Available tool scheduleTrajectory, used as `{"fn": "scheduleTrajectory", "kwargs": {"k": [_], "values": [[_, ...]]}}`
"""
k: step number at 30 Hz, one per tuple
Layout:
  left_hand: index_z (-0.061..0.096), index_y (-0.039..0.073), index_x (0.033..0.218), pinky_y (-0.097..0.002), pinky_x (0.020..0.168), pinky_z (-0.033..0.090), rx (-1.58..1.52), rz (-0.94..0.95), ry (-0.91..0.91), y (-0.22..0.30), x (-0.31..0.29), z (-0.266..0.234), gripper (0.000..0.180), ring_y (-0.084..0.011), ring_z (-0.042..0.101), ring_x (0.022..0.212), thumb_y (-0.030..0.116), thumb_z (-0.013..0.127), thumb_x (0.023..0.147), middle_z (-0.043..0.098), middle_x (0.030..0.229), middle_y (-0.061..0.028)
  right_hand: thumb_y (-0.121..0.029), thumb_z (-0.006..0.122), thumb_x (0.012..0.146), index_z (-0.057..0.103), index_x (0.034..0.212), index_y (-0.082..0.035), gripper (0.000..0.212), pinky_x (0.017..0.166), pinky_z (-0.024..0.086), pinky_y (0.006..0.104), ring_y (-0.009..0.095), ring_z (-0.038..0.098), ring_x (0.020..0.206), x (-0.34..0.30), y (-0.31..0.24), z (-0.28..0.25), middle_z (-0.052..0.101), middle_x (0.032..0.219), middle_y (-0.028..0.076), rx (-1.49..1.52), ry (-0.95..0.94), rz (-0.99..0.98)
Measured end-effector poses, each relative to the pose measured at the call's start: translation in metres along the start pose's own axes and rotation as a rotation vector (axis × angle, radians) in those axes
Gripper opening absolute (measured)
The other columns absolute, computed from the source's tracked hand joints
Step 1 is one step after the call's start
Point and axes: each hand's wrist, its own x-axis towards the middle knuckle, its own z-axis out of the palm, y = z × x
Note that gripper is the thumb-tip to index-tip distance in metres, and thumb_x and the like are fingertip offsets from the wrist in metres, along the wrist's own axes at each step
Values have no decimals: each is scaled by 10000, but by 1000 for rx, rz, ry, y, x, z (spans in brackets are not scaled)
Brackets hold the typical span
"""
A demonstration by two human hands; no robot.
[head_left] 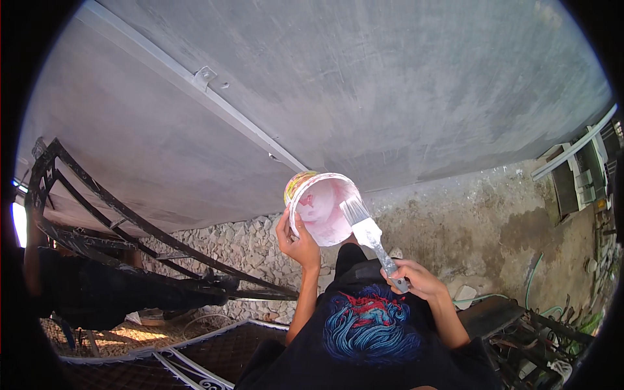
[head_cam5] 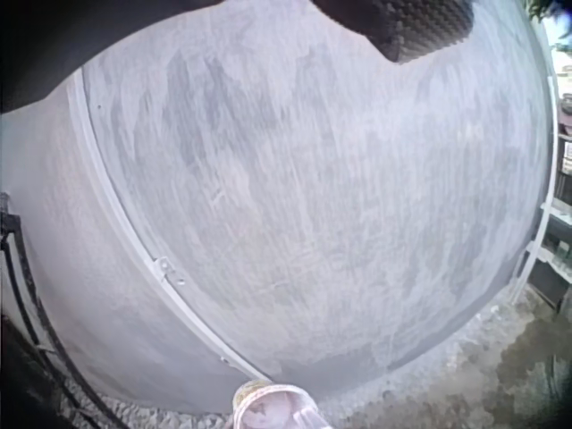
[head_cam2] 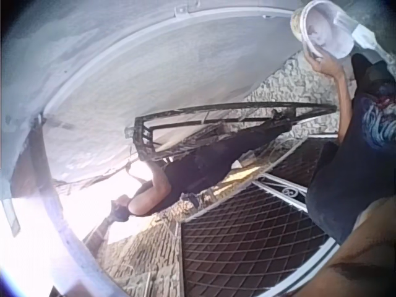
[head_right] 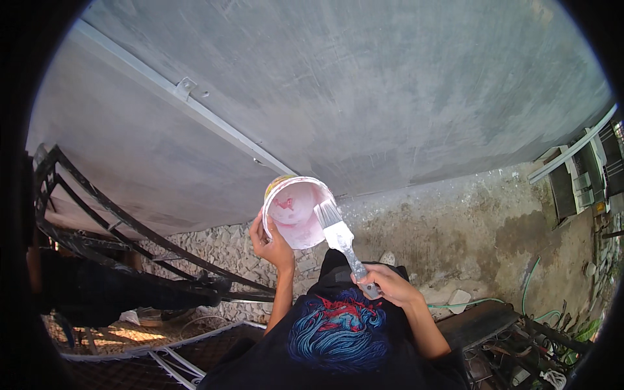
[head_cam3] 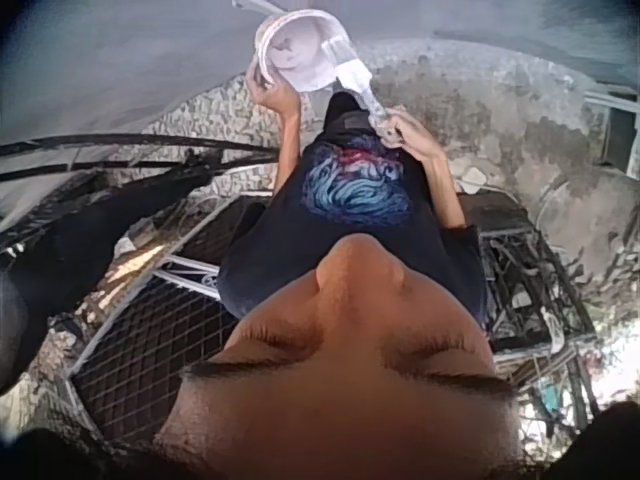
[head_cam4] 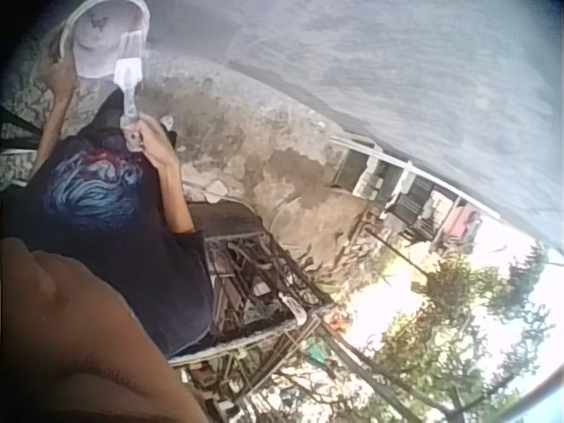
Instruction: The person paints an outdoor wall by repeatedly dipping a paintbrush into a container of paint and brushing the paint across the wall surface.
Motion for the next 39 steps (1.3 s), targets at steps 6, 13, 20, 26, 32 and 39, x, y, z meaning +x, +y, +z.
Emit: {"fn": "scheduleTrajectory", "kwargs": {"k": [6,13,20,26,32,39], "values": [[571,-51,1178,-318,913,480,-9,-101,-6,-10,-2,6,256,-217,631,1063,56,617,950,646,1169,-182,-72,498,900,566,988,-2,131,617,436,255,110,539,682,-16,-13,-8,583,822,44,-440,74,-159],[522,-20,1207,-295,904,471,-273,-587,81,-76,-17,3,328,-184,595,1039,196,613,976,627,1146,-145,-60,405,945,507,1045,-9,152,566,403,253,79,436,589,-7,-35,-15,479,710,16,-9,193,-280],[470,-2,1249,-337,929,469,-150,-722,182,-125,-43,-66,383,-219,575,1076,201,621,962,592,1211,-155,-301,487,1013,541,934,-19,298,544,398,293,117,466,574,21,-103,-84,469,638,18,-498,985,-608],[434,12,1304,-380,928,477,148,-783,278,-182,-82,-142,425,-270,556,1116,88,612,926,533,1298,-181,-293,500,1003,603,960,86,395,619,447,483,450,615,702,66,-163,-141,611,740,292,-1054,1433,-803],[445,-3,1332,-370,894,499,299,-781,503,-248,-155,-234,570,-322,593,1082,71,642,802,559,1284,-228,-253,511,988,603,1019,78,344,584,481,517,464,620,633,160,-154,-38,605,631,265,-1161,1061,-712],[457,-11,1330,-403,797,540,327,-909,561,-222,-172,-252,606,-340,623,1023,84,628,756,609,1192,-242,-256,511,980,614,987,45,318,563,484,528,447,625,621,262,-89,63,617,630,234,-1337,538,-769]]}}
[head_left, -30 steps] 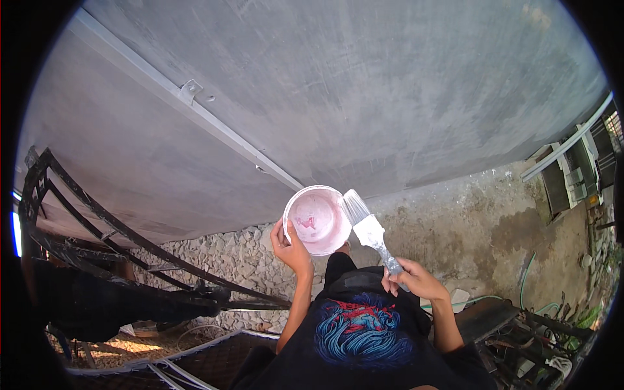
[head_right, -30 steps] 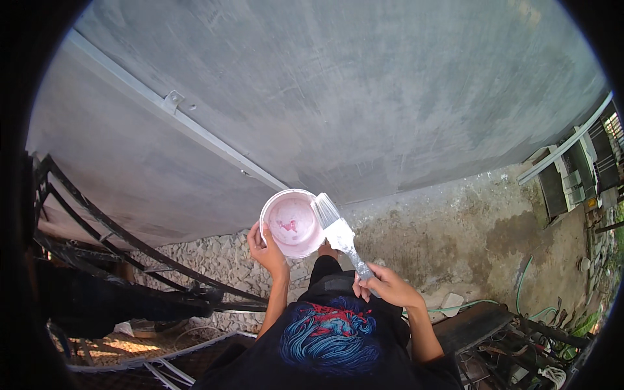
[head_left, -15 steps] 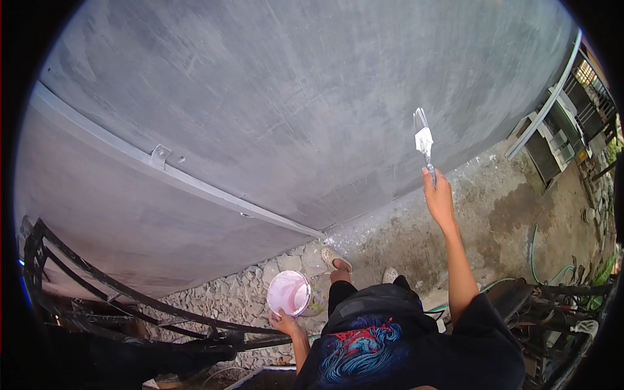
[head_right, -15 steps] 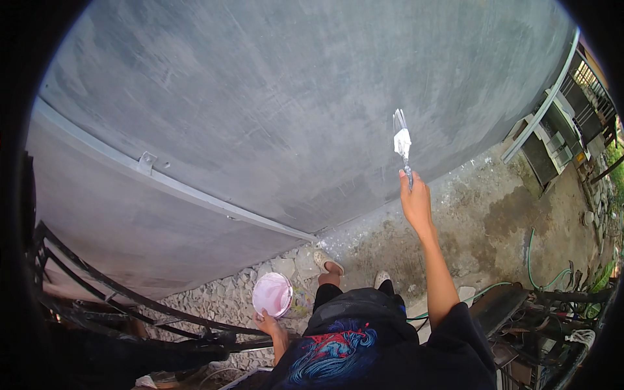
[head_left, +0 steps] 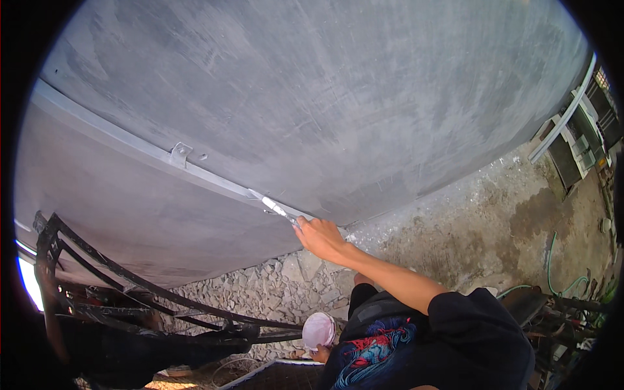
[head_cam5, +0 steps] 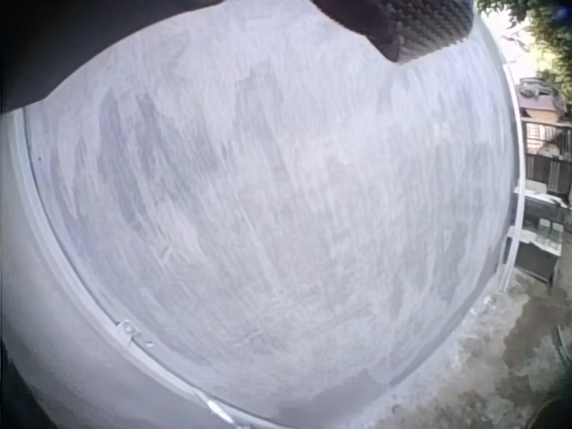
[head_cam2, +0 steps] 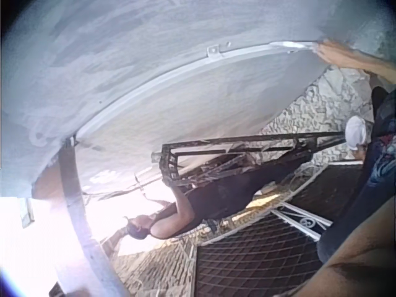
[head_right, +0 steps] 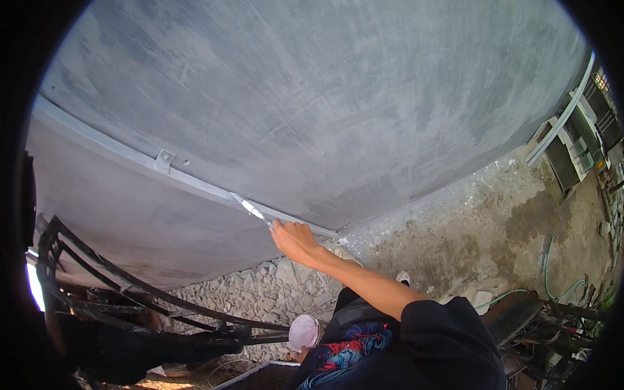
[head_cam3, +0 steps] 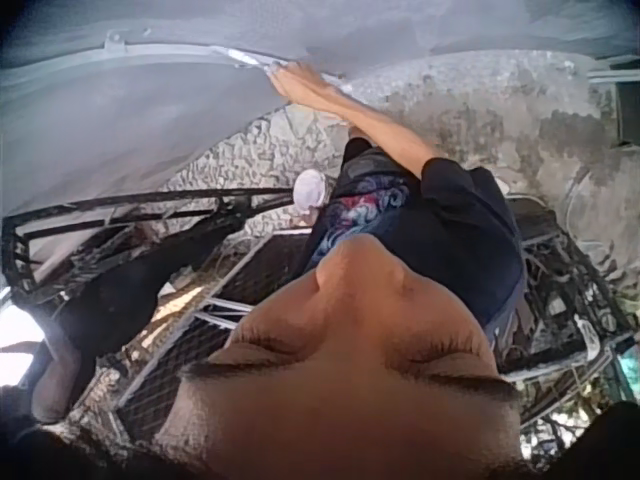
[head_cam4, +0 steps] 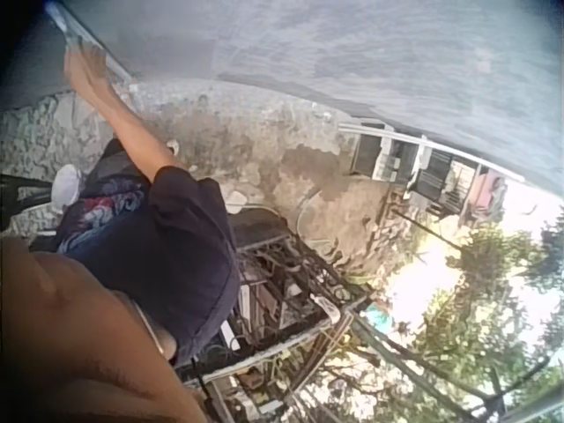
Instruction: The person paints an outdoor wall by repeatedly dipping a paintbrush into a container of paint and brushing the paint across the wall surface.
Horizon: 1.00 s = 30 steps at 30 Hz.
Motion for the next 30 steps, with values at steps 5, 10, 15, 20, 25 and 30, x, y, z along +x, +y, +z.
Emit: {"fn": "scheduleTrajectory", "kwargs": {"k": [5,10,15,20,25,30], "values": [[458,-13,1329,-404,812,533,10,53,3,15,6,5,602,-341,620,1031,80,626,758,606,1198,-244,-255,511,978,618,1006,67,340,581,487,521,439,625,625,10,9,-17,621,643,237,25,39,40],[460,-15,1328,-406,826,527,32,65,-14,17,-7,10,597,-341,618,1039,76,625,761,602,1205,-246,-258,534,970,631,982,61,334,611,487,502,447,629,652,-5,70,-135,624,661,253,-27,234,251],[461,-16,1327,-408,840,521,52,57,-35,3,-29,16,593,-342,615,1047,71,623,763,598,1211,-248,-266,527,972,632,952,64,346,634,456,520,479,611,699,-41,154,-220,619,692,281,-204,621,441],[463,-18,1326,-409,854,514,43,62,-26,-6,-34,21,589,-343,612,1055,67,621,765,595,1217,-250,-262,522,972,629,926,65,347,685,443,526,483,613,782,-59,190,-274,634,776,297,-310,826,528],[464,-19,1325,-411,868,508,13,59,23,-16,-44,27,584,-343,609,1062,63,619,768,591,1223,-252,-257,523,971,632,940,58,335,676,445,516,481,610,764,-41,140,-252,632,769,290,-242,811,454],[465,-21,1324,-413,882,502,7,65,84,-21,-48,22,580,-344,607,1070,59,617,770,588,1229,-253,-254,531,969,625,992,65,333,582,459,510,472,611,638,-9,59,-149,616,654,264,-46,479,313]]}}
